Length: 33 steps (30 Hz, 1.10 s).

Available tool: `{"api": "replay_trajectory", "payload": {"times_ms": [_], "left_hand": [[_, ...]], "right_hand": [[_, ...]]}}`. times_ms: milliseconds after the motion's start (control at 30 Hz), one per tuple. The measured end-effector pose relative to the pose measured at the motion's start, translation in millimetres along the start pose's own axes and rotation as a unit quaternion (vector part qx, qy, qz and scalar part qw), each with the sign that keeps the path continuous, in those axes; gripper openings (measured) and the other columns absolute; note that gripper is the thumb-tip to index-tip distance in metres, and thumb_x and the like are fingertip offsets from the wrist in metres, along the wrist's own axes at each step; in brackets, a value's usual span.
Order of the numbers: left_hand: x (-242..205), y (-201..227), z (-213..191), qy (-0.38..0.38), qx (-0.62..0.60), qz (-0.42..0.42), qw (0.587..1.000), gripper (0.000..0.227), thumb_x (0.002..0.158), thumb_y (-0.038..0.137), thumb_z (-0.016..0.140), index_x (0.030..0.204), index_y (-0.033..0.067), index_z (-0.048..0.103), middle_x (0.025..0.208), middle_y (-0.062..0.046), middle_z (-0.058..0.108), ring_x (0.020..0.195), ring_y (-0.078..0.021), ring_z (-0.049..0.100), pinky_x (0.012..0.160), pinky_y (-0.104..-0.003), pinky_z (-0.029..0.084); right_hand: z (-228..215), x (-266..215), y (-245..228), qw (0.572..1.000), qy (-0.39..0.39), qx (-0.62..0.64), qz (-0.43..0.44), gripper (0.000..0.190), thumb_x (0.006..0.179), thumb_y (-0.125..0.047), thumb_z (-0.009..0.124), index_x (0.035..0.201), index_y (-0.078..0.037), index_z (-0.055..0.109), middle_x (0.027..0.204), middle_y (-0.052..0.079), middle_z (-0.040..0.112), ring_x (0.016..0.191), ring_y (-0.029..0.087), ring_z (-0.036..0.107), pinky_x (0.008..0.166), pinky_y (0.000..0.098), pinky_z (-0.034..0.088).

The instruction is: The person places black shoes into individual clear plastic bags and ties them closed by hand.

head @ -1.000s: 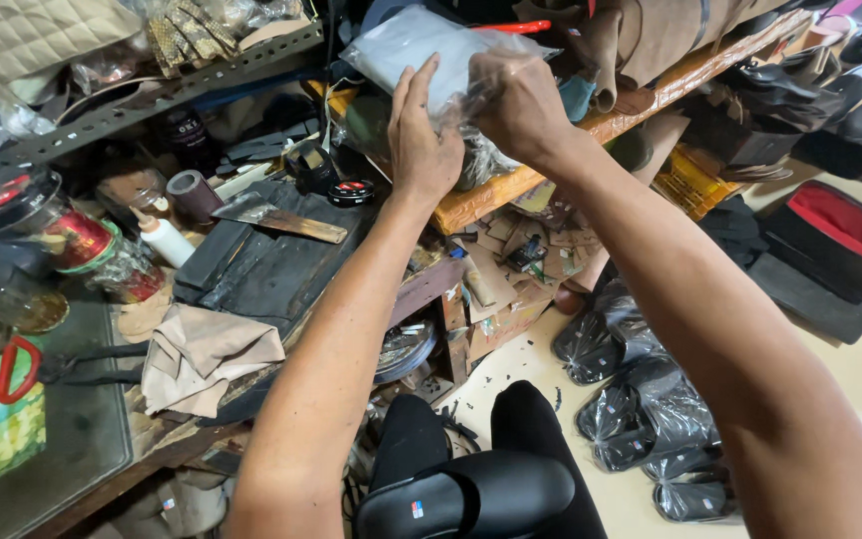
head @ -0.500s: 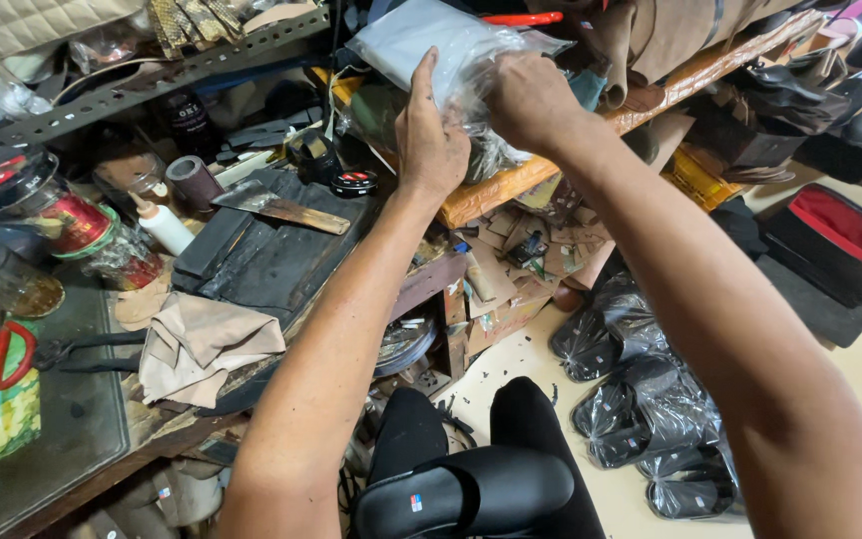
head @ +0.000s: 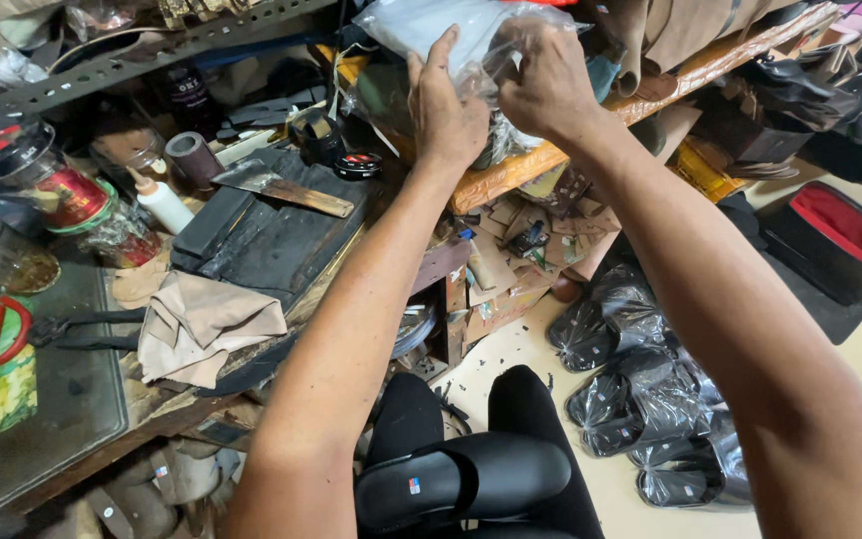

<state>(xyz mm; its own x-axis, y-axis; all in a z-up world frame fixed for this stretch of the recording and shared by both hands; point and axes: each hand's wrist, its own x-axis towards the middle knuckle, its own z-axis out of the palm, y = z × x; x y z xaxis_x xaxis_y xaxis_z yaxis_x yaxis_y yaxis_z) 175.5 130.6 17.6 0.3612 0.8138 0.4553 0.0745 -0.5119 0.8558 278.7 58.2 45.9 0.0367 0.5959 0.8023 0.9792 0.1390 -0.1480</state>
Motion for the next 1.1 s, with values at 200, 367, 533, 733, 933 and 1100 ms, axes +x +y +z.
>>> {"api": "replay_trajectory", "payload": {"times_ms": [200,367,533,733,933,1100], "left_hand": [[14.5,-21.9,13.1,0.106,0.05,0.149,0.982,0.041,0.073,0.011,0.056,0.114,0.0158,0.061,0.114,-0.022,0.056,0.101,-0.039,0.061,0.096,-0.035,0.044],[11.2,-13.7,4.9,0.097,0.01,0.127,0.987,0.043,0.07,-0.001,0.061,0.111,0.013,0.059,0.116,-0.016,0.055,0.108,-0.0363,0.057,0.095,-0.04,0.044],[0.8,-12.0,0.3,0.067,-0.002,0.094,0.993,0.043,0.073,0.002,0.065,0.113,0.0148,0.056,0.12,-0.02,0.052,0.111,-0.0423,0.053,0.093,-0.046,0.047],[-4.7,-9.2,0.6,0.064,0.019,0.093,0.993,0.035,0.076,0.011,0.066,0.11,0.0172,0.06,0.118,-0.015,0.051,0.11,-0.0401,0.054,0.091,-0.045,0.049],[3.9,-19.3,13.6,0.089,0.015,0.046,0.995,0.035,0.076,0.009,0.067,0.108,0.0226,0.063,0.126,-0.019,0.048,0.116,-0.0374,0.052,0.097,-0.039,0.046],[6.1,-17.2,15.7,0.098,0.007,0.037,0.994,0.042,0.073,0.006,0.072,0.109,0.0258,0.065,0.131,-0.03,0.042,0.121,-0.042,0.046,0.102,-0.042,0.042]], "right_hand": [[4.8,-9.8,3.3,0.998,0.019,-0.019,-0.065,0.016,0.075,0.001,0.048,0.089,-0.001,0.042,0.062,0.021,0.047,0.048,0.044,0.045,0.046,0.0497,0.031],[6.0,-5.1,-11.1,0.98,-0.066,-0.188,0.002,0.025,0.083,-0.015,0.055,0.1,-0.003,0.041,0.092,0.017,0.048,0.058,0.045,0.056,0.046,0.0546,0.045],[10.4,-6.2,-0.9,0.966,-0.12,-0.229,0.022,0.04,0.079,-0.009,0.055,0.117,-0.007,0.042,0.103,0.016,0.05,0.073,0.045,0.065,0.055,0.054,0.053],[26.4,-17.4,27.2,0.945,-0.007,-0.322,-0.053,0.015,0.073,-0.018,0.053,0.087,-0.023,0.053,0.084,-0.005,0.06,0.073,0.017,0.066,0.051,0.0311,0.053],[26.5,-20.1,7.7,0.966,0.064,-0.249,-0.018,0.028,0.071,-0.033,0.067,0.093,-0.023,0.053,0.081,0.001,0.053,0.058,0.025,0.063,0.051,0.0379,0.053],[25.4,-24.5,-1.7,0.995,0.091,-0.024,0.022,0.006,0.083,-0.009,0.051,0.086,-0.011,0.055,0.08,0.005,0.052,0.063,0.033,0.064,0.048,0.04,0.049]]}}
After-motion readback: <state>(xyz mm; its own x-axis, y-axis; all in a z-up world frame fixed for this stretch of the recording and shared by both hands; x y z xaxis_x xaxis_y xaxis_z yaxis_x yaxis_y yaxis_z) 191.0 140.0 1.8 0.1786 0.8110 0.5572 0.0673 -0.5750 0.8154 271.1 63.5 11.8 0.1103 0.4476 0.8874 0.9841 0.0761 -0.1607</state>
